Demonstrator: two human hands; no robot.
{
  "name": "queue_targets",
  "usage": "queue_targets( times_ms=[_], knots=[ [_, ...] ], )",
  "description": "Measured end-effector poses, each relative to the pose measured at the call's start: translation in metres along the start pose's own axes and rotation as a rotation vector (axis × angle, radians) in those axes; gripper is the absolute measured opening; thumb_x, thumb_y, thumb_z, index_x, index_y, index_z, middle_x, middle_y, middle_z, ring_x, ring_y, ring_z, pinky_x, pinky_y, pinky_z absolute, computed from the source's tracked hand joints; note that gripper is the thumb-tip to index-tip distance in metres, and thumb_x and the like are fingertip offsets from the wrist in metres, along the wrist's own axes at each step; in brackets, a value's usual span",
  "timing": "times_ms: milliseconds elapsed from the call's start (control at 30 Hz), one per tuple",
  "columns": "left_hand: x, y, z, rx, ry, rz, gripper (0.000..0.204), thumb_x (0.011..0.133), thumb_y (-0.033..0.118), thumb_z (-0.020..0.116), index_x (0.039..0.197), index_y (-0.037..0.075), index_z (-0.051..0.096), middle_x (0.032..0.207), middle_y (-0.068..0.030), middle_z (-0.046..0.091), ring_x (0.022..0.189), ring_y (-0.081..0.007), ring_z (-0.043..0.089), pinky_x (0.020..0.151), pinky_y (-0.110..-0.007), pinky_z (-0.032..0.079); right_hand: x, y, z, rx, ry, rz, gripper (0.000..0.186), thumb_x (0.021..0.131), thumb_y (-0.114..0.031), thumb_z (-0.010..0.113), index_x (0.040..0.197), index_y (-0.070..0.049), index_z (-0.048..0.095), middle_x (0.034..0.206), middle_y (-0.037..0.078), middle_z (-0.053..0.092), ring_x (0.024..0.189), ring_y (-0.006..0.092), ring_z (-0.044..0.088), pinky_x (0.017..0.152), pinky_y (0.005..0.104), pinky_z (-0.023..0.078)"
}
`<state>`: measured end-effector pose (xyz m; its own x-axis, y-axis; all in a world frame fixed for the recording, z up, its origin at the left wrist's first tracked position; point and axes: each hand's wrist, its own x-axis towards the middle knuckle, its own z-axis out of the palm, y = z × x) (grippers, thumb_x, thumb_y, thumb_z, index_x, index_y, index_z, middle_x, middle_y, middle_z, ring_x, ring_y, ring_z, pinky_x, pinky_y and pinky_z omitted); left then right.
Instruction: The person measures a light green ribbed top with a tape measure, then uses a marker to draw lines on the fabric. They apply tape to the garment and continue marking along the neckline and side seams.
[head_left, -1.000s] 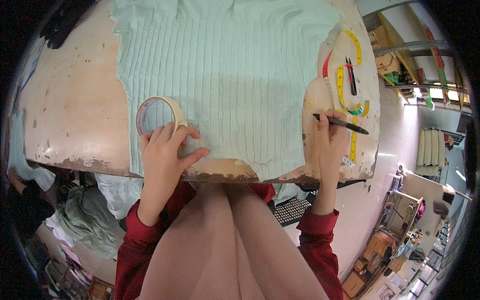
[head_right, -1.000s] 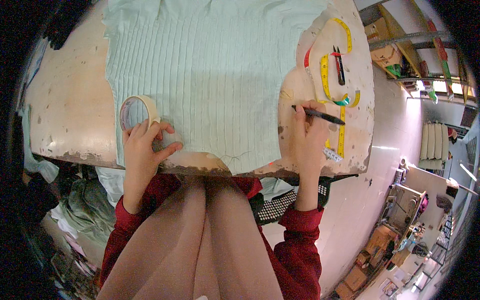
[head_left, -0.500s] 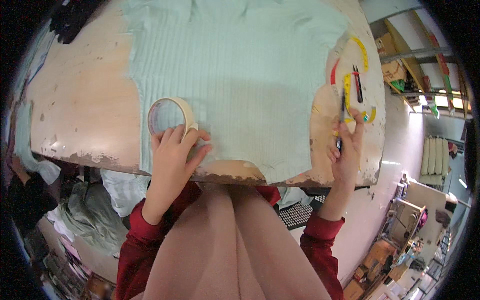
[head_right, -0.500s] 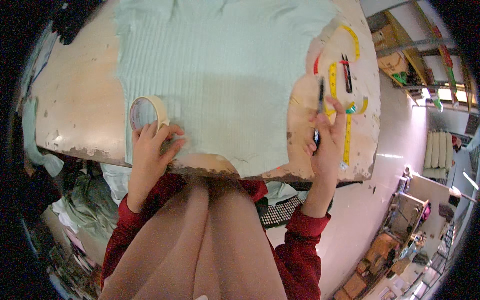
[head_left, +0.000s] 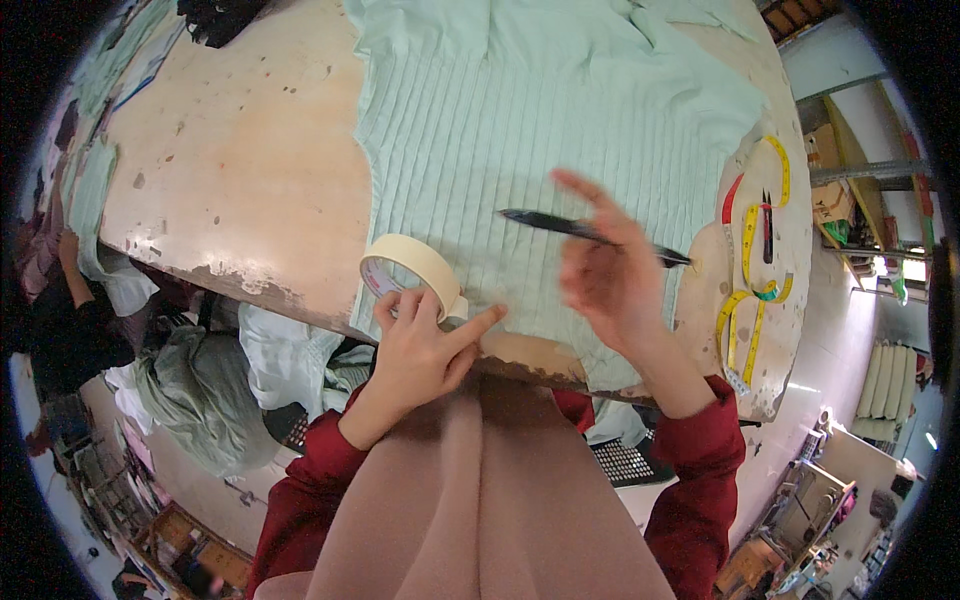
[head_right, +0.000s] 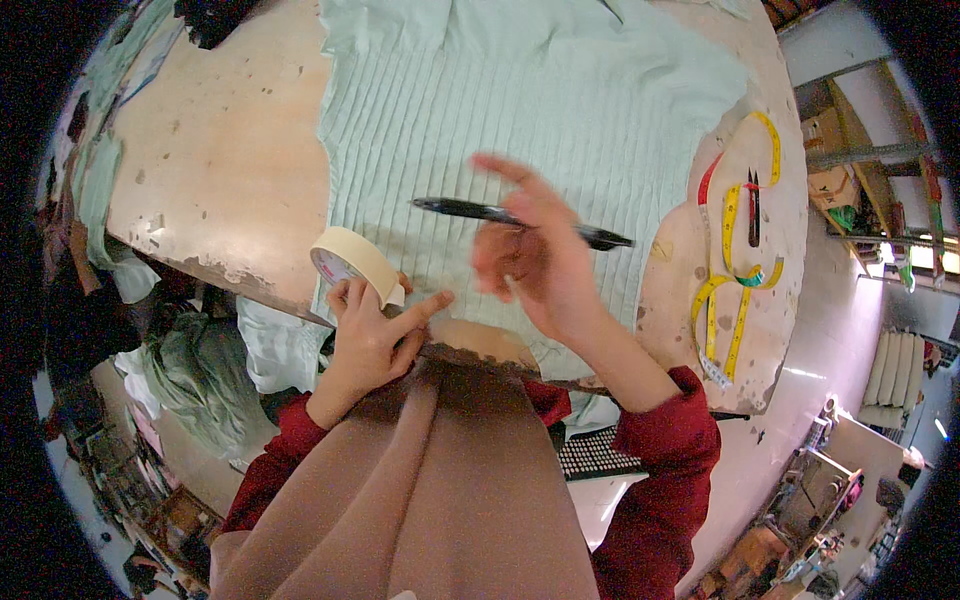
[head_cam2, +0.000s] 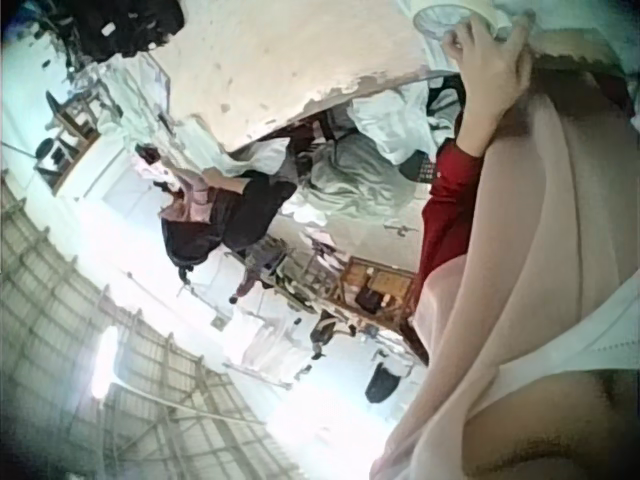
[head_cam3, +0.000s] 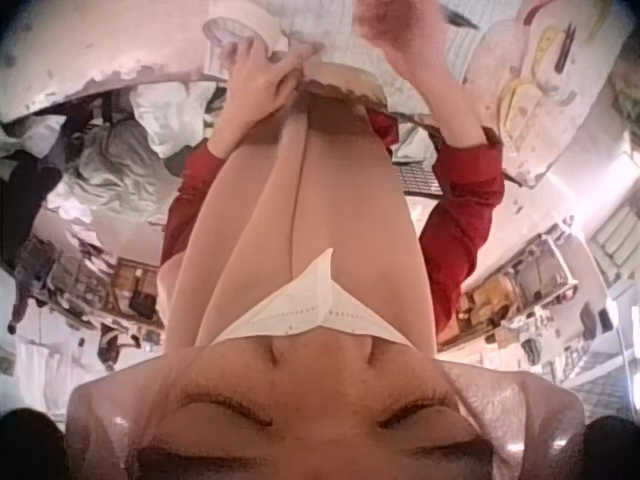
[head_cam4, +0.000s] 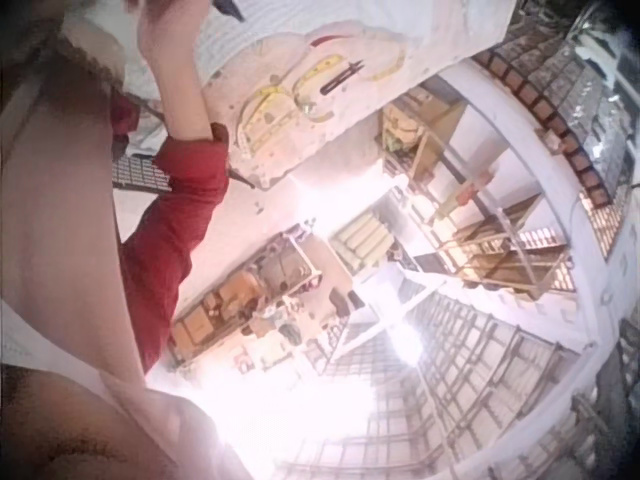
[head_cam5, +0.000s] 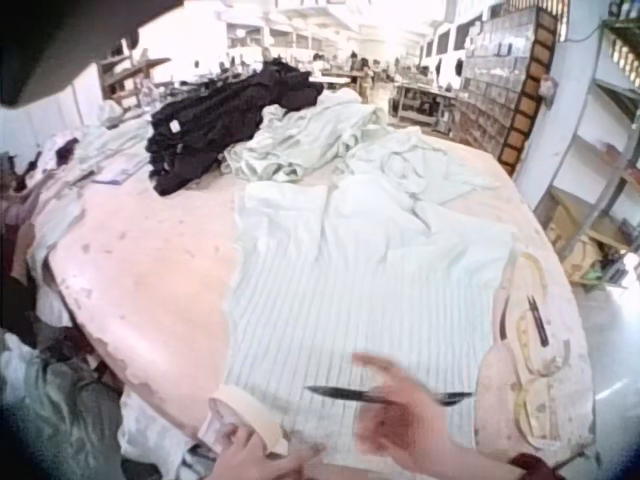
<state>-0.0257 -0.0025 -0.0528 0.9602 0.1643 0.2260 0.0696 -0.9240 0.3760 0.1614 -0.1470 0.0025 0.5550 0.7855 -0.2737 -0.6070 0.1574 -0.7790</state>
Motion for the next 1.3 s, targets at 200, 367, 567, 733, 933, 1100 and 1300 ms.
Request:
queue_targets(
  times_ms=[200, 367, 567, 733, 933, 1100, 1300],
  knots=[
    [0.000, -0.004, 0.007, 0.017, 0.083, 0.025, 0.045, 0.072, 0.026, 0.071, 0.116, 0.035, 0.072, 0.102, -0.0090, 0.057, 0.092, -0.0307, 0.051, 0.087, -0.047, 0.032, 0.028, 0.029, -0.008, -0.165, 0.007, 0.168, 0.025, 0.098, -0.025, 0.056, 0.113, -0.006, 0.060, 0.060, -0.004, 0.049, 0.048, 0.0051, 0.044, 0.041, 0.0202, 0.029],
    [-0.001, -0.007, 0.008, -0.002, 0.161, 0.062, 0.042, 0.072, 0.027, 0.072, 0.113, 0.034, 0.071, 0.095, -0.0060, 0.054, 0.091, -0.0264, 0.053, 0.085, -0.046, 0.036, 0.020, 0.031, -0.008, -0.215, -0.083, 0.093, 0.016, 0.097, -0.022, 0.063, 0.091, -0.007, 0.059, 0.062, -0.003, 0.053, 0.049, 0.0049, 0.046, 0.042, 0.0210, 0.030],
    [-0.001, -0.007, 0.007, -0.029, 0.152, 0.098, 0.041, 0.068, 0.024, 0.074, 0.107, 0.033, 0.072, 0.098, -0.0036, 0.057, 0.093, -0.0255, 0.055, 0.086, -0.046, 0.037, 0.024, 0.046, -0.003, -0.843, -0.132, -0.145, 0.026, 0.088, -0.014, 0.075, 0.076, -0.003, 0.054, 0.061, -0.001, 0.057, 0.056, 0.0052, 0.052, 0.048, 0.0238, 0.040],
    [-0.001, -0.007, 0.007, -0.013, 0.146, 0.103, 0.039, 0.067, 0.024, 0.075, 0.105, 0.032, 0.073, 0.097, -0.0042, 0.057, 0.093, -0.0255, 0.055, 0.086, -0.046, 0.037, 0.018, 0.057, -0.006, -1.097, -0.023, -0.290, 0.035, 0.084, -0.019, 0.074, 0.065, -0.004, 0.048, 0.054, 0.006, 0.051, 0.046, 0.0133, 0.047, 0.046, 0.0303, 0.040],
    [0.000, -0.008, 0.007, -0.030, 0.130, 0.092, 0.038, 0.067, 0.024, 0.077, 0.104, 0.032, 0.073, 0.098, -0.0054, 0.057, 0.093, -0.0254, 0.055, 0.088, -0.046, 0.037, 0.018, 0.063, -0.007, -1.115, -0.008, -0.377, 0.033, 0.081, -0.017, 0.074, 0.065, -0.004, 0.048, 0.051, 0.006, 0.048, 0.043, 0.0158, 0.043, 0.044, 0.0322, 0.039],
    [0.001, -0.007, 0.005, -0.037, 0.131, 0.094, 0.037, 0.067, 0.024, 0.077, 0.104, 0.031, 0.073, 0.103, -0.0060, 0.058, 0.093, -0.0248, 0.055, 0.088, -0.045, 0.037, 0.020, 0.062, -0.008, -1.127, -0.037, -0.298, 0.034, 0.083, -0.018, 0.074, 0.067, -0.003, 0.048, 0.054, 0.000, 0.045, 0.051, 0.0073, 0.038, 0.046, 0.0276, 0.034],
    [-0.001, -0.008, 0.007, -0.041, 0.129, 0.098, 0.037, 0.069, 0.024, 0.075, 0.105, 0.031, 0.073, 0.101, -0.0060, 0.057, 0.092, -0.0245, 0.055, 0.087, -0.045, 0.037, 0.019, 0.063, -0.008, -1.146, -0.042, -0.289, 0.031, 0.084, -0.017, 0.071, 0.068, -0.003, 0.049, 0.056, -0.001, 0.046, 0.052, 0.0094, 0.040, 0.047, 0.0270, 0.034]
  ],
)
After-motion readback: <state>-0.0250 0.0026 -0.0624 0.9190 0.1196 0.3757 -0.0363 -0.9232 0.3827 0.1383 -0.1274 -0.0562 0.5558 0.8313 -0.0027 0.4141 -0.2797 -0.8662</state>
